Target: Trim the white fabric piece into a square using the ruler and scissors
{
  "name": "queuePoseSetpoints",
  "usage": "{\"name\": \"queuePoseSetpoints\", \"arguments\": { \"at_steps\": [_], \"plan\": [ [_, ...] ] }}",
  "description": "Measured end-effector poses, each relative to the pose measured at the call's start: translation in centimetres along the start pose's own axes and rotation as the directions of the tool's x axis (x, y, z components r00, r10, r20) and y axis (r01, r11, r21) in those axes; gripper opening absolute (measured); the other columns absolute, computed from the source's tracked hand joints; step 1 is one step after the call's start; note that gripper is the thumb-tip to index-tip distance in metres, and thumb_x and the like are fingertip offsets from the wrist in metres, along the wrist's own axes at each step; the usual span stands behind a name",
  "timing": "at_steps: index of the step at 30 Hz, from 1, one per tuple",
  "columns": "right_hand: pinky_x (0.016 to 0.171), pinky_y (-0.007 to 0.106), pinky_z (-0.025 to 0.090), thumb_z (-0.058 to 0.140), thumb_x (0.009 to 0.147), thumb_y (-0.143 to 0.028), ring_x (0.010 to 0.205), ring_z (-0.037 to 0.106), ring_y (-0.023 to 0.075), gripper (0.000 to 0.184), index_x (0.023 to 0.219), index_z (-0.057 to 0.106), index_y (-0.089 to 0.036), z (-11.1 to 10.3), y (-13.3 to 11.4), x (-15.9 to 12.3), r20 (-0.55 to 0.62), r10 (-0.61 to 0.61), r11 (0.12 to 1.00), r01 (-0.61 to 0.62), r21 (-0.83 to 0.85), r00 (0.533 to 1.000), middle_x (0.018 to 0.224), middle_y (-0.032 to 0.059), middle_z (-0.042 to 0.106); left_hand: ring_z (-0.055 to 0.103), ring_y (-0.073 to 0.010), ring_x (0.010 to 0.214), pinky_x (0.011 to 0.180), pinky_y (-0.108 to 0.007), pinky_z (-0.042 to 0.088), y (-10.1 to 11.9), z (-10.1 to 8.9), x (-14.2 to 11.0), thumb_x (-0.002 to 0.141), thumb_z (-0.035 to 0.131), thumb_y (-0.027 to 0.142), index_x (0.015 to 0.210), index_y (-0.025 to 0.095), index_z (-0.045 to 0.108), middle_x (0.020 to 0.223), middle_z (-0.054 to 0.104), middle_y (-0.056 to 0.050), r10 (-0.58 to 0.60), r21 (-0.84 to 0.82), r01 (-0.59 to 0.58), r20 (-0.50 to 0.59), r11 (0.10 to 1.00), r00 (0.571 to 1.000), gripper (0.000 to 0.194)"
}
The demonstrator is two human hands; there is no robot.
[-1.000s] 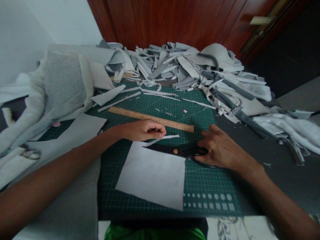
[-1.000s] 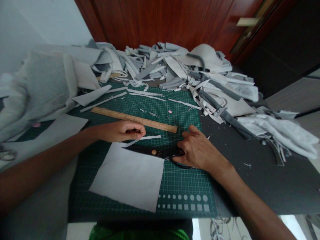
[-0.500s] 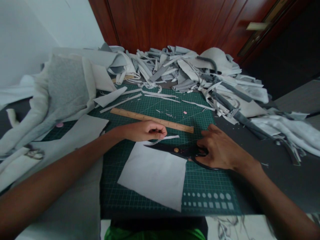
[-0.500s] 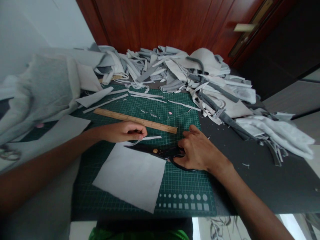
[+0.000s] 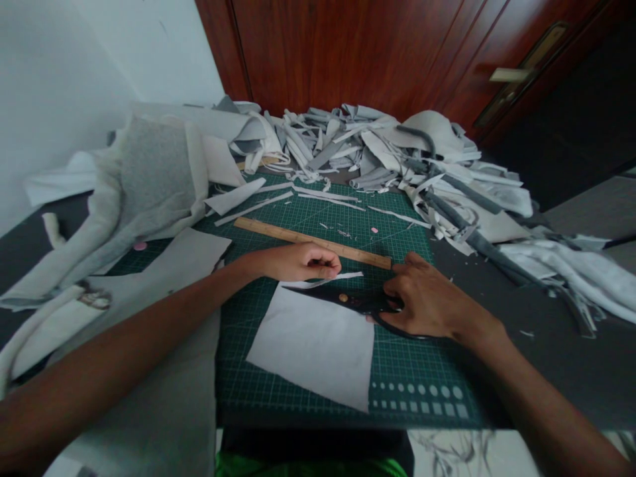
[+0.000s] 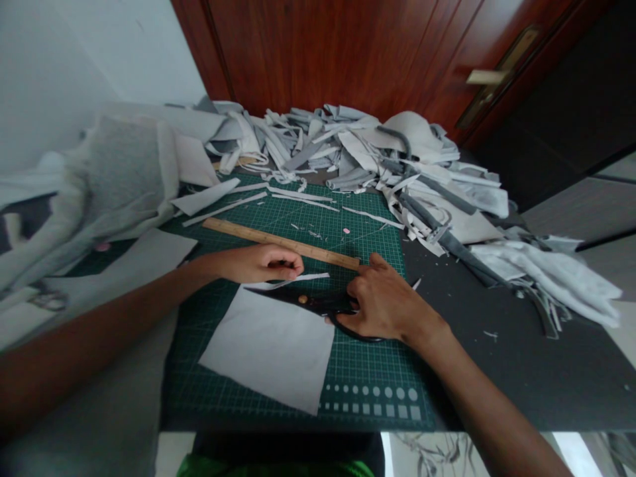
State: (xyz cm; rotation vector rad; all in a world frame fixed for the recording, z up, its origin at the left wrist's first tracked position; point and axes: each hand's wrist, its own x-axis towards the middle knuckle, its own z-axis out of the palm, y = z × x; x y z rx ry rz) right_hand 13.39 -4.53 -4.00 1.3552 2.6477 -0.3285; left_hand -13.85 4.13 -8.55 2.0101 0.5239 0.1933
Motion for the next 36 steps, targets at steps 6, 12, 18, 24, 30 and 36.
{"name": "queuePoseSetpoints", "arguments": {
  "at_steps": [6,12,18,24,30,36],
  "plan": [
    [0.088,0.039,0.031,0.068,0.088,-0.053,0.073,0.051,0.0195,0.043,0.061,0.060,-0.020,-0.1,-0.3,0.4,0.019,0.003,1.000,-0.003,-0.006,1.000,0.070,0.0049,0.065,0.052,-0.0126,0.077,0.072,-0.023,0.039,-0.2,0.0,0.1,0.102,0.055,0.033,0.097,0.018,0.063,0.089,0.060,0.000,0.022,-0.002,-0.022,0.003,1.000,1.000,0.018],
    [0.088,0.040,0.032,0.066,0.087,-0.063,0.075,0.052,0.0212,0.051,0.059,0.059,-0.021,-0.2,-0.8,0.8,0.021,0.014,1.000,-0.013,-0.013,1.000,0.069,0.0056,0.065,0.052,-0.0124,0.076,0.071,-0.022,0.039,-0.4,0.0,0.1,0.102,0.054,0.033,0.096,0.018,0.061,0.087,0.059,0.001,0.016,-0.022,-0.015,0.020,1.000,1.000,0.018],
    [0.085,0.039,0.032,0.066,0.089,-0.060,0.072,0.050,0.0204,0.051,0.056,0.054,-0.022,-0.2,-0.7,1.0,0.036,0.015,1.000,-0.015,0.015,0.999,0.064,0.0035,0.062,0.054,-0.0131,0.076,0.070,-0.023,0.040,-0.1,-0.3,-0.2,0.103,0.054,0.037,0.097,0.018,0.062,0.088,0.061,0.000,0.004,-0.013,-0.003,0.039,1.000,0.999,0.021],
    [0.082,0.037,0.032,0.067,0.089,-0.054,0.076,0.052,0.0221,0.050,0.055,0.050,-0.023,-0.3,-0.7,1.0,0.045,0.022,0.999,-0.024,0.041,0.999,0.060,0.0030,0.057,0.058,-0.0129,0.080,0.074,-0.022,0.043,-0.1,-1.3,-0.3,0.102,0.055,0.037,0.096,0.018,0.063,0.089,0.063,-0.001,-0.006,-0.006,0.006,0.094,1.000,0.996,0.022],
    [0.083,0.037,0.032,0.066,0.090,-0.046,0.070,0.049,0.0195,0.045,0.057,0.050,-0.022,-0.4,-0.9,0.9,0.043,0.022,0.999,-0.024,0.043,0.999,0.059,0.0017,0.058,0.064,-0.0153,0.087,0.075,-0.023,0.048,0.9,-3.8,-1.5,0.097,0.061,0.038,0.110,0.018,0.063,0.099,0.070,-0.004,-0.171,0.082,0.162,0.119,0.983,0.978,0.025],
    [0.084,0.038,0.032,0.065,0.091,-0.049,0.074,0.053,0.0207,0.044,0.059,0.054,-0.021,-0.4,-1.1,0.7,0.035,0.032,0.998,-0.033,0.049,0.999,0.064,0.0032,0.062,0.066,-0.0168,0.086,0.061,-0.018,0.046,1.7,-7.4,-3.8,0.093,0.065,0.046,0.109,0.019,0.069,0.107,0.072,-0.007,-0.326,0.166,0.299,0.176,0.940,0.929,0.032]
  ]
}}
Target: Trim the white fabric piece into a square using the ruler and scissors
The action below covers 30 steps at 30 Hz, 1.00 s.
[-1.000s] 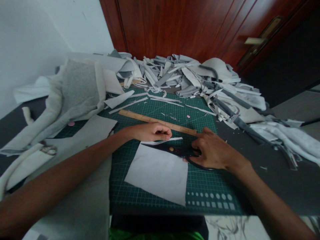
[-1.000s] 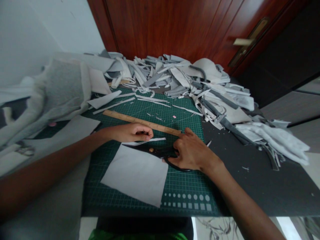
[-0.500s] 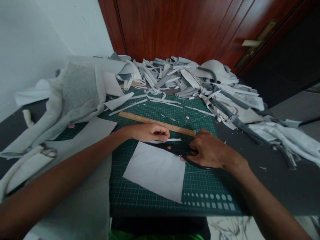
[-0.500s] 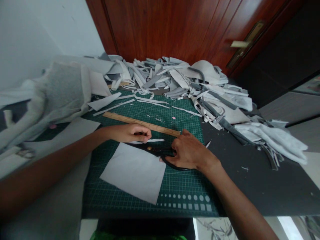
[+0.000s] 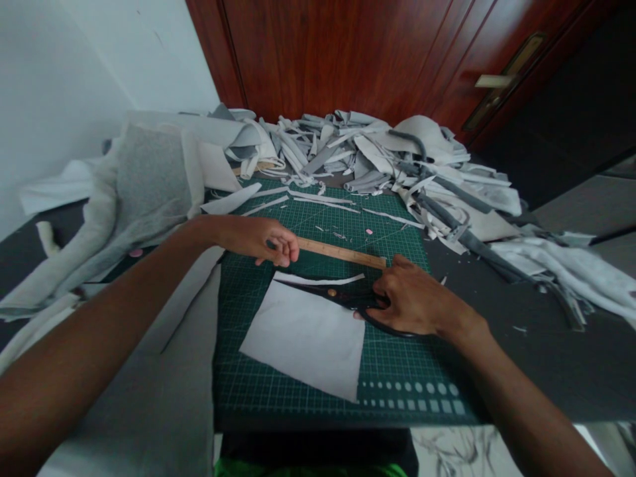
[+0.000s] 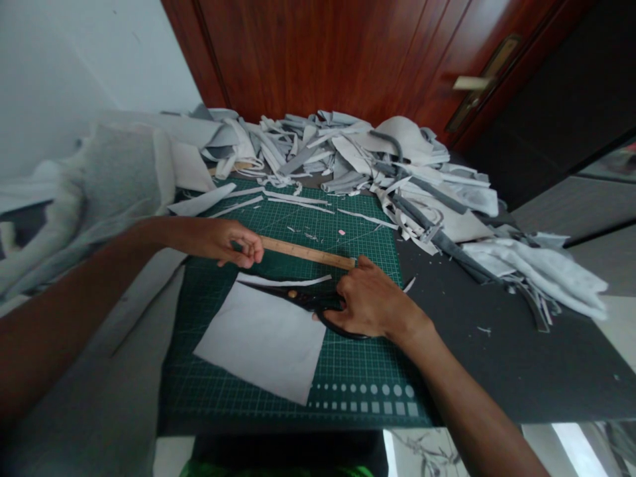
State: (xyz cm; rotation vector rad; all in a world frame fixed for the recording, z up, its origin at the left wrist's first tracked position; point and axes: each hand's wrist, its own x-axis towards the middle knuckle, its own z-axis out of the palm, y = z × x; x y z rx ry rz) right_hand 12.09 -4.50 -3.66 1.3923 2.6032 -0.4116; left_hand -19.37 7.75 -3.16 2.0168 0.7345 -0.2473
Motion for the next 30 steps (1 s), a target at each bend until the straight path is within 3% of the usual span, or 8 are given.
{"name": "queuePoseSetpoints", "arguments": {
  "at_steps": [10,18,25,30],
  "plan": [
    [0.084,0.038,0.033,0.066,0.091,-0.052,0.074,0.055,0.0207,0.044,0.060,0.057,-0.021,0.3,0.0,-0.1,-0.023,-0.006,1.000,0.006,-0.007,1.000,0.066,0.0040,0.065,0.069,-0.0206,0.090,0.060,-0.019,0.050,0.5,0.3,-0.3,0.087,0.072,0.045,0.108,0.019,0.070,0.101,0.074,-0.008,-0.074,-0.047,0.076,0.053,0.996,0.996,0.034],
    [0.088,0.039,0.033,0.065,0.092,-0.049,0.074,0.055,0.0205,0.041,0.063,0.059,-0.021,0.5,0.2,-0.2,-0.031,-0.018,1.000,0.018,0.001,0.999,0.069,0.0045,0.068,0.063,-0.0127,0.067,0.055,-0.018,0.046,0.3,0.5,0.0,0.090,0.070,0.038,0.091,0.020,0.075,0.091,0.074,-0.004,-0.028,-0.030,0.031,0.098,0.999,0.995,0.019],
    [0.088,0.039,0.033,0.066,0.091,-0.047,0.076,0.057,0.0214,0.039,0.062,0.058,-0.022,0.7,0.2,-0.2,-0.053,-0.021,1.000,0.021,0.003,0.998,0.068,0.0044,0.067,0.060,-0.0098,0.056,0.051,-0.017,0.044,0.5,0.5,-0.2,0.089,0.071,0.036,0.089,0.020,0.075,0.086,0.073,-0.002,-0.072,-0.016,0.074,0.116,0.997,0.991,0.017],
    [0.086,0.039,0.033,0.066,0.091,-0.046,0.076,0.056,0.0220,0.039,0.061,0.058,-0.022,0.8,0.3,-0.2,-0.061,-0.037,0.999,0.036,-0.013,0.997,0.067,0.0047,0.066,0.060,-0.0093,0.057,0.049,-0.016,0.042,0.8,0.7,-0.3,0.092,0.068,0.036,0.089,0.018,0.075,0.085,0.073,-0.002,-0.015,0.015,0.014,0.100,1.000,0.995,0.019]
  ]
}}
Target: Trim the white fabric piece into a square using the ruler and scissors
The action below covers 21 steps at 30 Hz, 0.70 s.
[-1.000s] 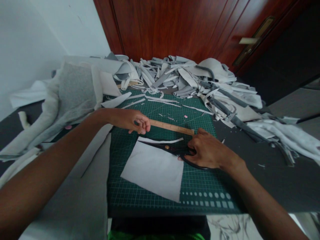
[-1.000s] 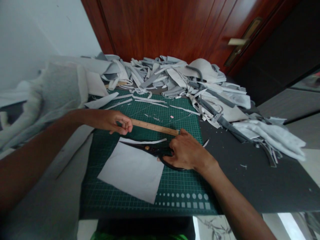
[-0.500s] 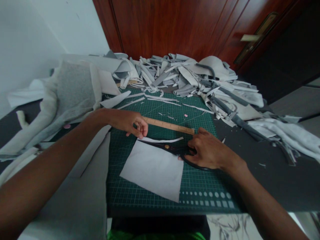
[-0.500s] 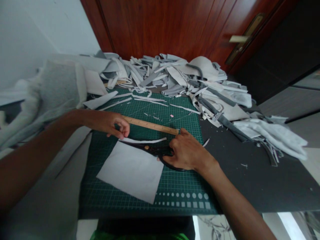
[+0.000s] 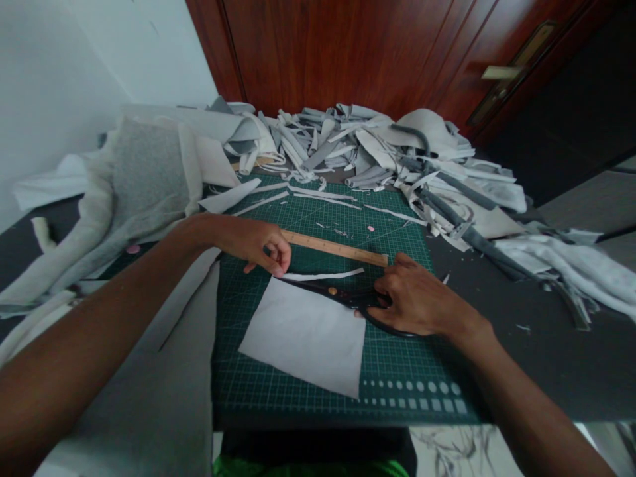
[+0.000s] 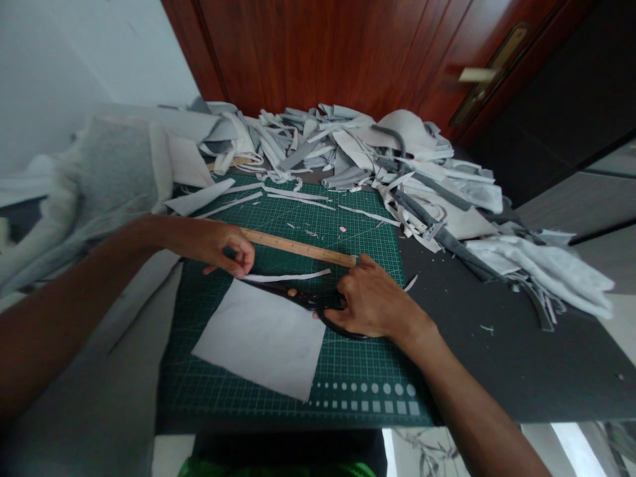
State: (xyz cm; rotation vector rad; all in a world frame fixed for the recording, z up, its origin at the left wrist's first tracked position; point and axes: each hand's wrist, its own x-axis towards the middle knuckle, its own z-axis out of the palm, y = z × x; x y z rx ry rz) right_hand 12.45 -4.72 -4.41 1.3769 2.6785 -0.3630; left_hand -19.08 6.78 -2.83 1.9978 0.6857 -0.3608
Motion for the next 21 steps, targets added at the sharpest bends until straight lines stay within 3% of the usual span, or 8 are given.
{"name": "queuePoseSetpoints", "arguments": {
  "at_steps": [16,21],
  "plan": [
    [0.087,0.039,0.032,0.067,0.090,-0.048,0.069,0.054,0.0192,0.043,0.058,0.056,-0.022,0.31,0.15,0.07,-0.011,-0.005,0.999,0.005,-0.035,1.000,0.065,0.0043,0.065,0.060,-0.0126,0.062,0.048,-0.018,0.038,-0.06,0.12,0.07,0.088,0.071,0.037,0.087,0.019,0.078,0.084,0.072,-0.004,0.016,-0.015,-0.016,-0.012,1.000,1.000,0.019],
    [0.088,0.040,0.032,0.067,0.091,-0.047,0.068,0.053,0.0188,0.043,0.058,0.055,-0.022,0.19,0.03,0.09,-0.005,-0.010,0.999,0.010,-0.053,1.000,0.066,0.0043,0.065,0.065,-0.0140,0.074,0.061,-0.018,0.042,0.10,0.13,0.24,0.090,0.069,0.033,0.092,0.021,0.078,0.087,0.075,-0.002,-0.016,0.097,0.018,-0.024,0.995,1.000,0.015]
  ]
}}
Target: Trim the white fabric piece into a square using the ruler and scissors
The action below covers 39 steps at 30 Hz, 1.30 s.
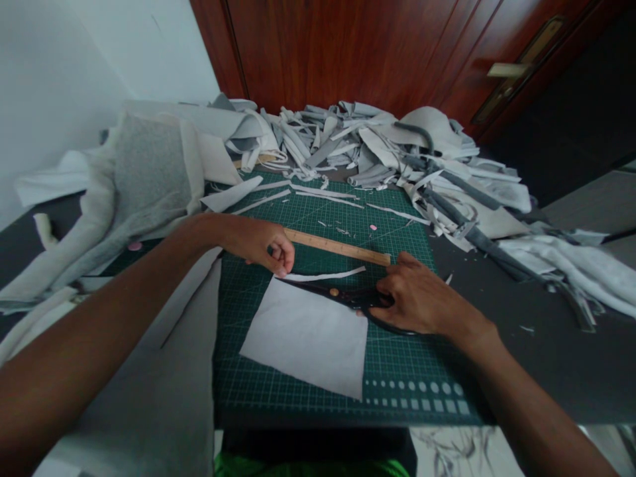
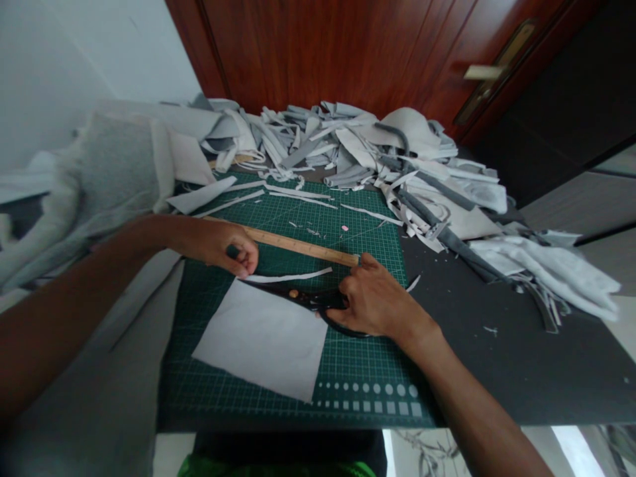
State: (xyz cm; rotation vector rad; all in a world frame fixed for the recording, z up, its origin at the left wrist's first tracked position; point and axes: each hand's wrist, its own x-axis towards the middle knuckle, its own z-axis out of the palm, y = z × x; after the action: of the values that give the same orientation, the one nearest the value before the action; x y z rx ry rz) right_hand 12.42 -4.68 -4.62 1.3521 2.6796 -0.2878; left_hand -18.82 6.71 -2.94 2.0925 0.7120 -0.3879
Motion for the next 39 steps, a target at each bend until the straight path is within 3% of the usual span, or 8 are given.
{"name": "queuePoseSetpoints", "arguments": {
  "at_steps": [3,9,24,39],
  "plan": [
    [0.088,0.039,0.032,0.068,0.091,-0.045,0.070,0.054,0.0191,0.042,0.058,0.056,-0.022,-0.2,-0.1,0.1,0.022,0.016,1.000,-0.015,-0.010,1.000,0.068,0.0048,0.066,0.064,-0.0139,0.079,0.068,-0.019,0.041,0.4,0.2,0.2,0.090,0.070,0.032,0.093,0.021,0.078,0.089,0.075,-0.001,-0.017,0.061,0.018,-0.023,0.998,1.000,0.015],
    [0.089,0.040,0.032,0.065,0.093,-0.049,0.071,0.054,0.0197,0.044,0.061,0.060,-0.021,-0.2,0.0,0.2,0.049,0.013,1.000,-0.011,-0.027,0.999,0.068,0.0052,0.066,0.061,-0.0140,0.075,0.066,-0.021,0.038,1.2,0.8,0.5,0.089,0.068,0.028,0.092,0.021,0.078,0.087,0.073,-0.001,-0.043,0.128,0.051,-0.068,0.990,0.997,0.013],
    [0.087,0.038,0.032,0.065,0.094,-0.053,0.071,0.054,0.0193,0.049,0.057,0.058,-0.021,-0.2,0.2,0.3,0.016,-0.011,0.999,0.012,-0.038,1.000,0.065,0.0044,0.065,0.062,-0.0151,0.073,0.069,-0.021,0.043,1.6,1.0,0.5,0.093,0.059,0.025,0.084,0.018,0.069,0.081,0.070,-0.001,0.099,0.072,-0.096,-0.037,0.993,0.994,0.016],
    [0.088,0.040,0.034,0.064,0.092,-0.057,0.071,0.058,0.0208,0.049,0.059,0.060,-0.021,-0.2,-0.7,0.9,0.014,-0.008,0.999,0.008,-0.043,1.000,0.063,0.0040,0.066,0.060,-0.0148,0.071,0.068,-0.021,0.043,1.1,1.4,1.0,0.096,0.056,0.027,0.084,0.020,0.065,0.079,0.066,0.000,0.137,0.094,-0.134,-0.023,0.987,0.990,0.016]
  ]
}}
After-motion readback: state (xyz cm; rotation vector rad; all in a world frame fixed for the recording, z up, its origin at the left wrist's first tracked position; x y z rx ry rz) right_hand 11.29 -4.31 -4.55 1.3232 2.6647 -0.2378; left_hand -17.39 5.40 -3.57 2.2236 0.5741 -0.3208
